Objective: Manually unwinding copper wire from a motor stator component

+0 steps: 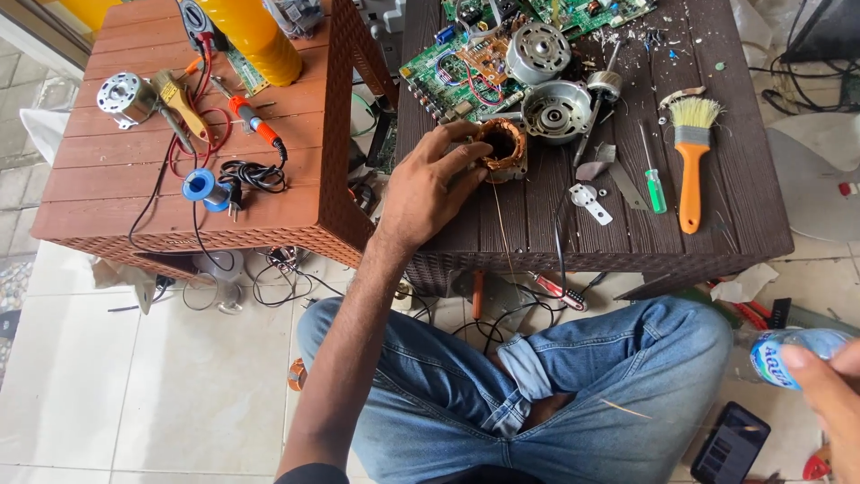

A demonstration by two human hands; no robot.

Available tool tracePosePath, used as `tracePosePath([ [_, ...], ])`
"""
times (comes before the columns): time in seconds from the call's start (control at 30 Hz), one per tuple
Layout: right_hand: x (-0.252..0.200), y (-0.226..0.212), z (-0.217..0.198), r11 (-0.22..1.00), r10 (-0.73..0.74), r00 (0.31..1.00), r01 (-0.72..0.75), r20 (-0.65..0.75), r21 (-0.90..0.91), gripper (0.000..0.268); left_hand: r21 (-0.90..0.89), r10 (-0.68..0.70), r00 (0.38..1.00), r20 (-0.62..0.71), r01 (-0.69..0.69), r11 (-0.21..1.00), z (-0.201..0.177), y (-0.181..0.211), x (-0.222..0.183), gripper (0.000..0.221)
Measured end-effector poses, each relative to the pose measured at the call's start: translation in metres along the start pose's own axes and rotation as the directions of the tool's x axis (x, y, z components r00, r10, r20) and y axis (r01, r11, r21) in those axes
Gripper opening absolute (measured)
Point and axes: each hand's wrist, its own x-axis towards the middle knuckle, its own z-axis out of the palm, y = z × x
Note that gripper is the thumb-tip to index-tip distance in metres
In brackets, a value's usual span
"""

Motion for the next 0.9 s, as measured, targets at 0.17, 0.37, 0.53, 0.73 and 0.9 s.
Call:
tracePosePath([
  [0.17, 0.006, -0.177, 0.068, 0.933, -0.254, 0.962, 0.217, 0.096, 0.288, 0.020, 0.008, -0.014, 0.999, 0.032, 0.013, 1.000, -0.003, 0.003, 0.001, 0.027],
  [0.37, 0.037, -0.242, 0.130, 0.855, -0.412, 0.828, 0.207, 0.380, 0.476, 0.018, 0.091, -0.024, 0.999, 0.030, 0.021, 0.996, 0.007, -0.002, 0.003, 0.032],
  [0.53, 0.041, -0.271, 0.155, 0.817, -0.538, 0.764, 0.369, 0.356, 0.443, 0.018, -0.033, -0.046, 0.999, 0.029, 0.047, 0.998, 0.006, -0.005, 0.000, 0.027],
  [0.73, 0.044, -0.280, 0.165, 0.826, -0.544, 0.759, 0.411, 0.359, 0.385, 0.018, -0.078, -0.056, 0.998, 0.038, 0.059, 0.995, 0.000, -0.006, 0.001, 0.028],
  [0.9, 0.046, -0.289, 0.172, 0.859, -0.496, 0.824, 0.512, 0.272, 0.014, 0.009, -0.145, -0.070, 0.997, 0.045, 0.076, 0.987, -0.001, -0.008, 0.001, 0.027],
])
